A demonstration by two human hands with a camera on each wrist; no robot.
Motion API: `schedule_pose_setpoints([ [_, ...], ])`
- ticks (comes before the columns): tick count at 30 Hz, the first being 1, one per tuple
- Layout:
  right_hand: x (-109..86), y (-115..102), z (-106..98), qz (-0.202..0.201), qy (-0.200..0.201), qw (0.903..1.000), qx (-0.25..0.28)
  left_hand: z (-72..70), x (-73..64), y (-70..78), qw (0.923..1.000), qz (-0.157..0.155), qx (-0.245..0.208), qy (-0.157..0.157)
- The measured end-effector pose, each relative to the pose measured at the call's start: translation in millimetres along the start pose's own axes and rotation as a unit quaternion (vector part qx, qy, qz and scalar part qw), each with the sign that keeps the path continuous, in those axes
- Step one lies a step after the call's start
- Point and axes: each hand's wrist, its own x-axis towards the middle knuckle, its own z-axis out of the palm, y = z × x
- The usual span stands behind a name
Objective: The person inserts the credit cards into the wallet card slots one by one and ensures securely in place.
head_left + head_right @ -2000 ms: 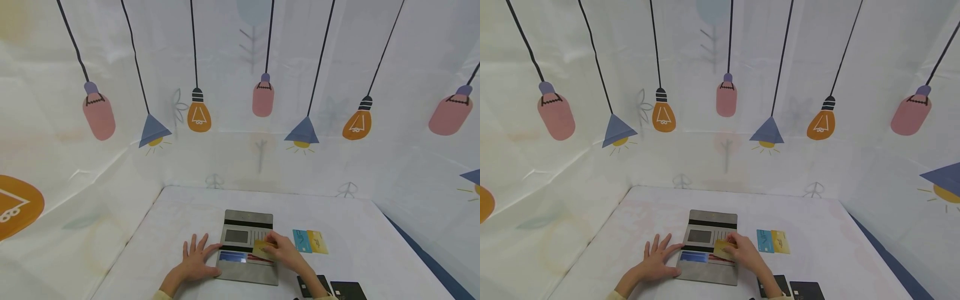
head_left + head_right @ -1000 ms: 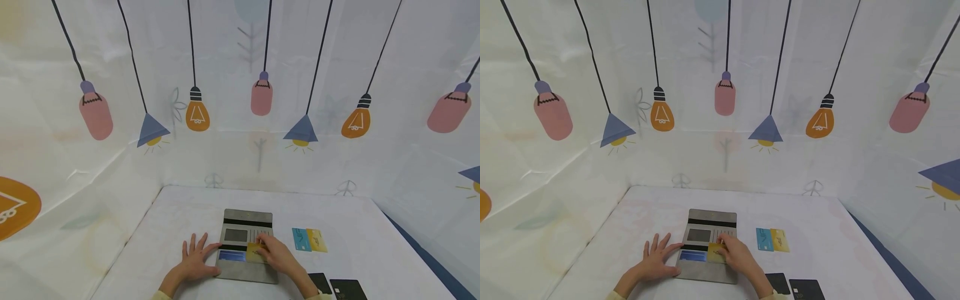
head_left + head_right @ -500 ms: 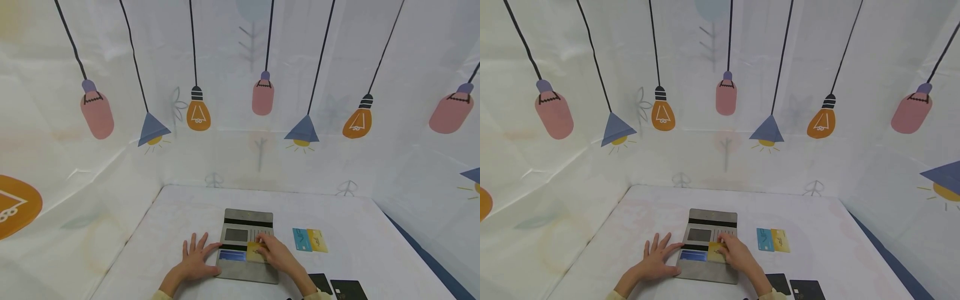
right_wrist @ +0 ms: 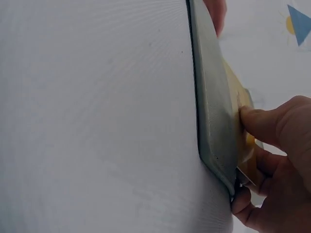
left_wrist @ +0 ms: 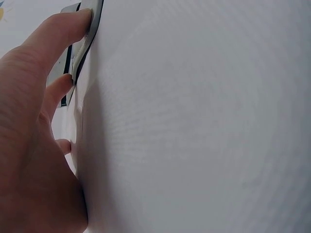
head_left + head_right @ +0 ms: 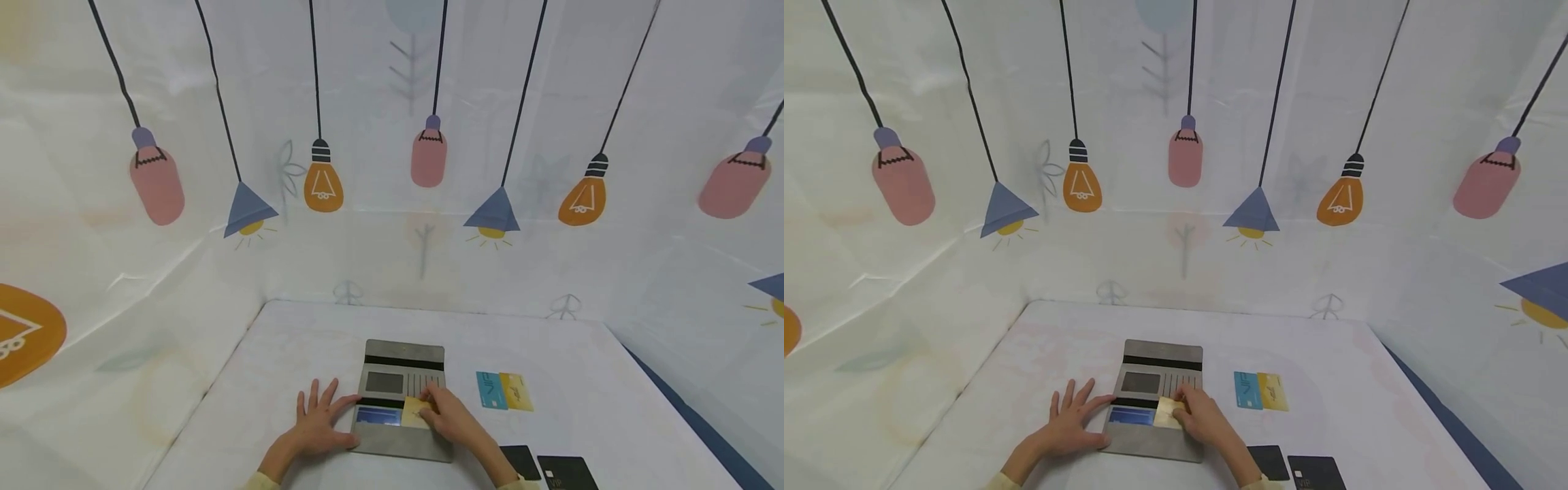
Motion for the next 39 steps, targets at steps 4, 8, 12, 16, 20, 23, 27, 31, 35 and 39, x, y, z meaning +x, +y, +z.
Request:
schedule_pose_setpoints([
  [4,-2.9,-0.3,0.8,0.017,-0.003,0.9997,0.014,1.1,0.7,0.1,1.0,-0.006,0.004,-0.005],
  [8,-4.8,-0.6,0.3,0.023,-0.015,0.9995,0.015,2.2,1.3,-0.4,1.0,-0.007,0.005,-0.004],
  [12,-4.0,1.6,0.9,0.005,-0.025,0.9997,-0.006,2.1,1.4,-1.8,1.0,-0.002,-0.001,-0.003],
  [16,-3.0,4.3,1.2,-0.016,-0.03,0.9992,-0.023,1.9,1.2,-1.3,0.9999,0.001,-0.014,-0.007],
  [20,-2.4,5.0,0.4,-0.029,-0.029,0.9988,-0.026,2.3,0.5,-1.1,0.9999,0.0,-0.014,-0.002],
  [23,-2.5,5.2,-0.2,-0.034,-0.025,0.9988,-0.027,3.2,0.3,-2.3,0.9999,0.006,-0.012,0.002],
  [27,-3.2,5.1,-0.5,-0.032,-0.025,0.9989,-0.022,3.3,-0.3,-3.7,0.9998,0.016,-0.011,0.003],
  [31,-4.5,5.4,-0.3,-0.03,-0.029,0.9991,-0.011,2.3,0.1,-2.7,1.0,0.008,-0.002,0.001],
  [35,-4.7,6.4,-0.5,-0.036,-0.027,0.9988,-0.017,2.0,1.4,-0.7,1.0,-0.003,0.005,-0.002],
  [39,-3.8,7.5,-1.7,-0.042,-0.029,0.9984,-0.023,2.3,0.9,0.9,0.9999,-0.008,0.005,-0.006],
])
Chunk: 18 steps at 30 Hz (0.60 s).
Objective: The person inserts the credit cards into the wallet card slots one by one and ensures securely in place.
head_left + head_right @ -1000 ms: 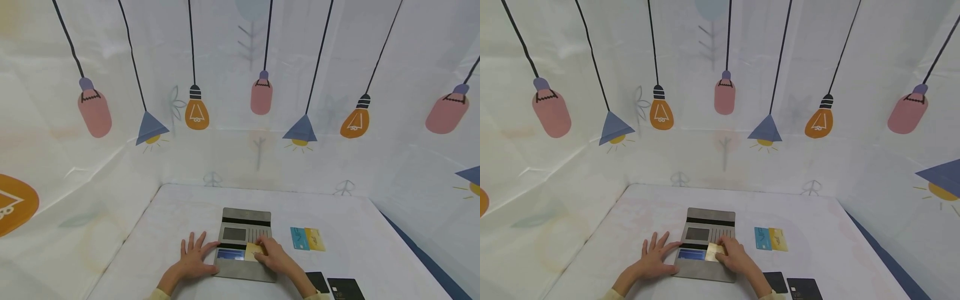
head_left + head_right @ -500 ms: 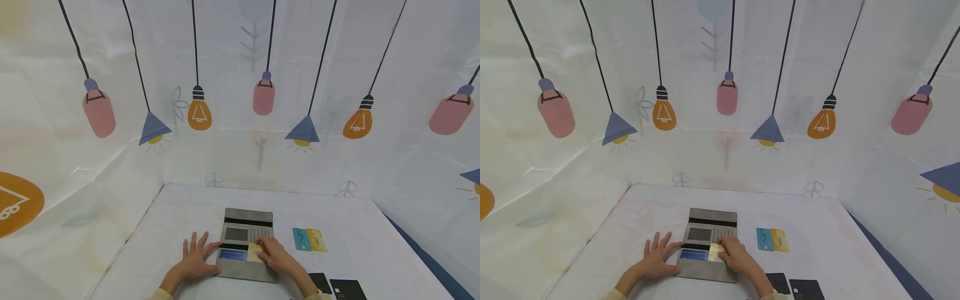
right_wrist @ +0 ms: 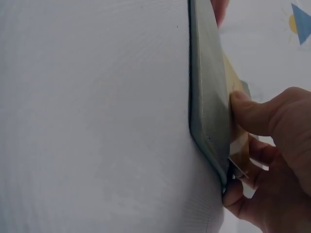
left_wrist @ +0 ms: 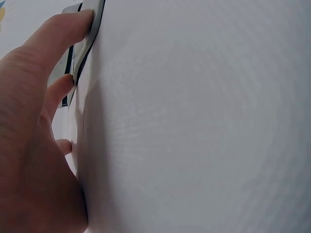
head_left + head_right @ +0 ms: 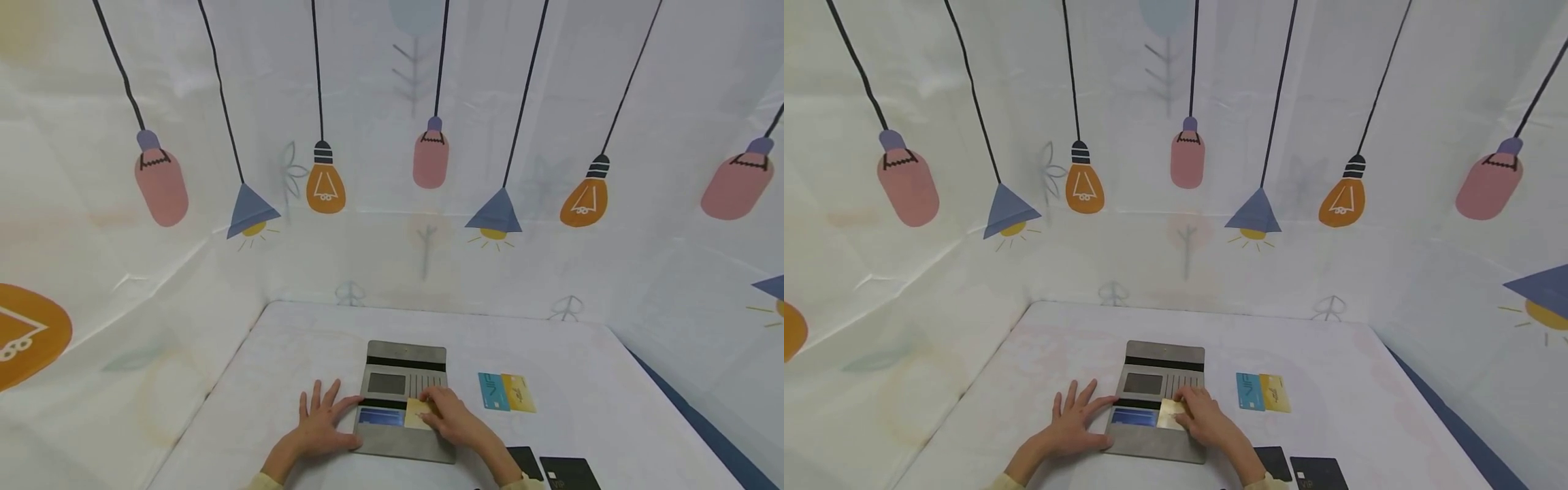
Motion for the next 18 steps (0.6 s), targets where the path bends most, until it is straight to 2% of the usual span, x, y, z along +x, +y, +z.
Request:
schedule_pose_setpoints([
  [18,3.8,1.0,0.1,-0.001,0.01,0.9999,0.004,1.8,1.9,-1.3,1.0,-0.005,0.001,-0.001],
])
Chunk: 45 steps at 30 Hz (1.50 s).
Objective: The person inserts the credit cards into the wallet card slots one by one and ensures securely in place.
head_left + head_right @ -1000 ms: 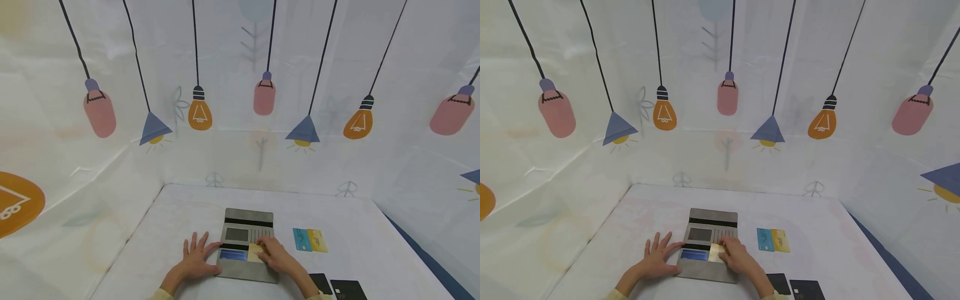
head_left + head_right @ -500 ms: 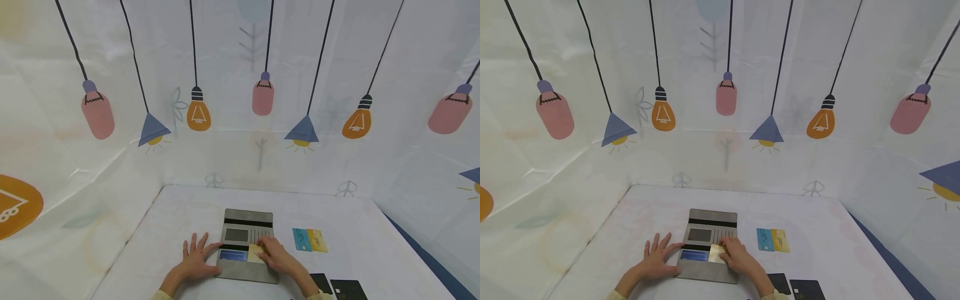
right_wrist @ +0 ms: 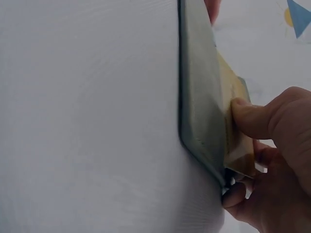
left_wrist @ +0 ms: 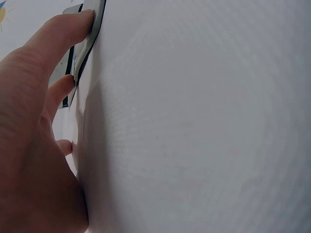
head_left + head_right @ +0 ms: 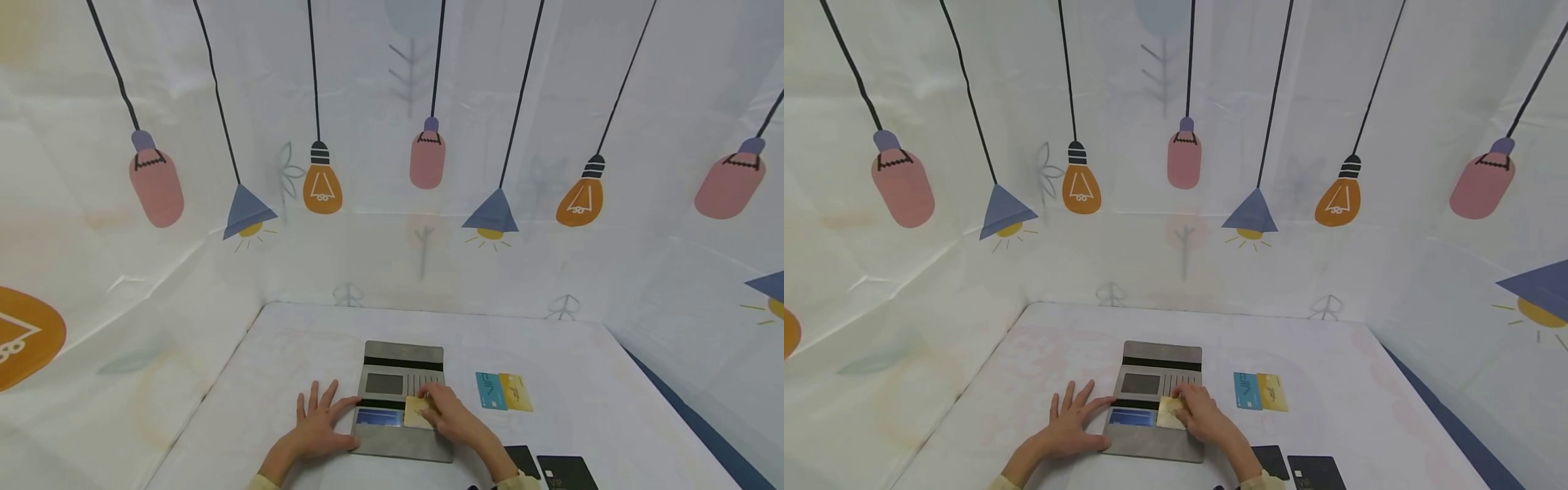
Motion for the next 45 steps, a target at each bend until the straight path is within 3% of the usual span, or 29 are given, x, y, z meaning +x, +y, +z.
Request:
schedule_pose_setpoints([
  [6,-3.6,-5,2,0.022,-0.015,0.9996,-0.013,-0.9,-0.1,0.8,1.0,-0.007,0.002,0.0],
  [15,-1.0,-10,4,0.057,0.016,0.9981,-0.019,-3.6,-0.6,0.9,1.0,0.001,-0.004,-0.001],
  [25,4.8,-16,2,0.058,0.015,0.9972,-0.046,-5.0,-0.2,-0.4,1.0,0.003,0.002,0.002],
  [39,-8.3,-19,7,0.066,0.016,0.9949,-0.075,-4.2,-1.3,2.1,1.0,0.007,-0.002,-0.001],
  [45,-17.0,-28,5,0.071,-0.019,0.9928,-0.095,-4.6,-3.7,1.7,1.0,0.001,-0.002,0.002],
])
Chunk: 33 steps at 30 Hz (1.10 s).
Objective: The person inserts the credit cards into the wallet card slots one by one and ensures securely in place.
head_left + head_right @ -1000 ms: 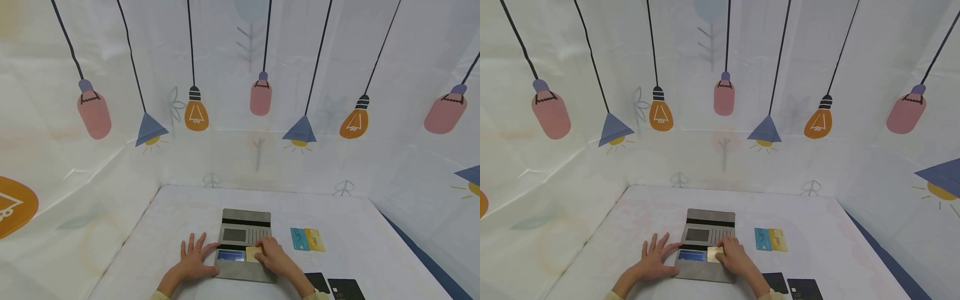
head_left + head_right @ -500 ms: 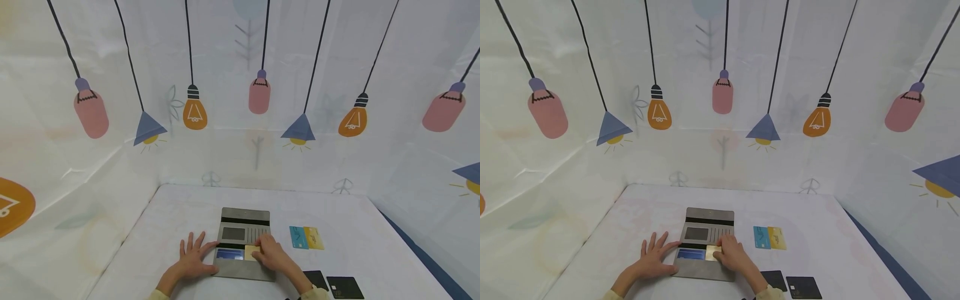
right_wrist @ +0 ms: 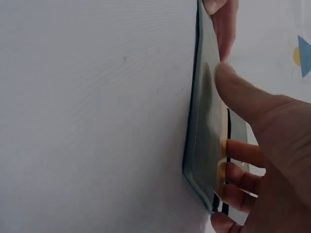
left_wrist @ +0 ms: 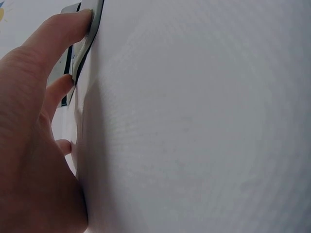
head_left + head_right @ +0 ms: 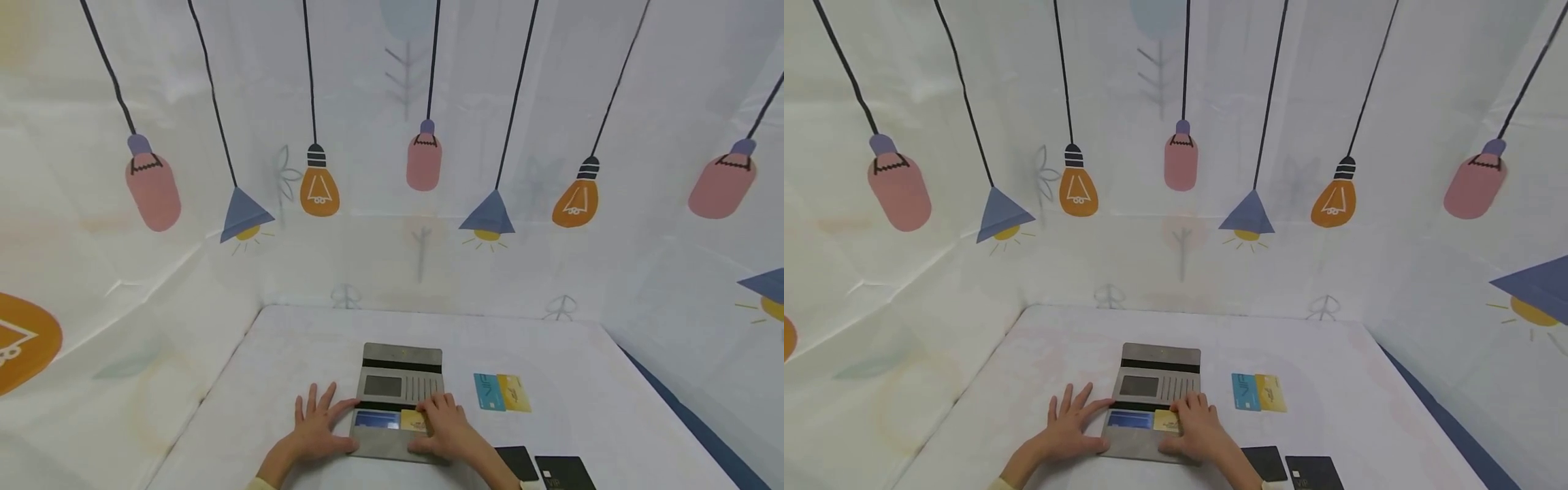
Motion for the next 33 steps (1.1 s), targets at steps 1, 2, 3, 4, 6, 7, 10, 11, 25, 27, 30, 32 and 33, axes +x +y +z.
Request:
schedule_pose_setpoints([
  [1,-2.2,0,-1,-0.001,-0.007,1.0,-0.004,0.0,0.4,0.4,1.0,0.0,0.0,0.0],
  [2,-4.1,-1,-1,-0.001,-0.014,0.9999,-0.008,0.1,1.1,0.3,1.0,0.001,0.0,0.0],
  [3,-5.9,-1,-2,-0.002,-0.018,0.9998,-0.012,0.4,1.9,0.3,1.0,0.001,0.0,0.001],
  [4,-6.9,-2,-2,-0.002,-0.022,0.9997,-0.012,0.3,1.4,-0.6,1.0,0.0,0.0,0.001],
  [6,-8.3,-2,0,0.001,-0.024,0.9996,-0.017,0.9,1.2,-1.8,1.0,-0.001,0.0,0.001],
  [7,-8.5,-2,1,0.003,-0.025,0.9995,-0.02,0.0,0.7,-0.7,1.0,-0.001,0.005,0.0],
  [10,-8.9,-2,1,0.003,-0.021,0.9994,-0.026,1.1,2.2,-0.7,1.0,0.003,0.0,0.0],
  [11,-9.1,-3,1,0.003,-0.019,0.9995,-0.025,1.5,2.7,-0.9,1.0,0.004,0.0,0.0],
  [25,-9.9,-10,4,0.019,0.008,0.999,-0.04,0.2,3.0,-1.3,1.0,-0.003,0.007,0.0],
  [27,-10.0,-10,4,0.021,0.01,0.9989,-0.04,-0.7,2.7,-0.7,1.0,-0.002,0.007,0.0],
  [30,-10.0,-9,6,0.022,0.012,0.9988,-0.042,-1.3,2.4,0.1,1.0,-0.002,0.007,-0.001],
  [32,-10.1,-8,8,0.02,0.014,0.9988,-0.042,-0.8,2.8,-0.2,1.0,-0.004,0.008,-0.002],
  [33,-10.2,-8,8,0.02,0.015,0.9988,-0.042,-0.4,3.1,-0.4,0.9999,-0.005,0.009,-0.003],
])
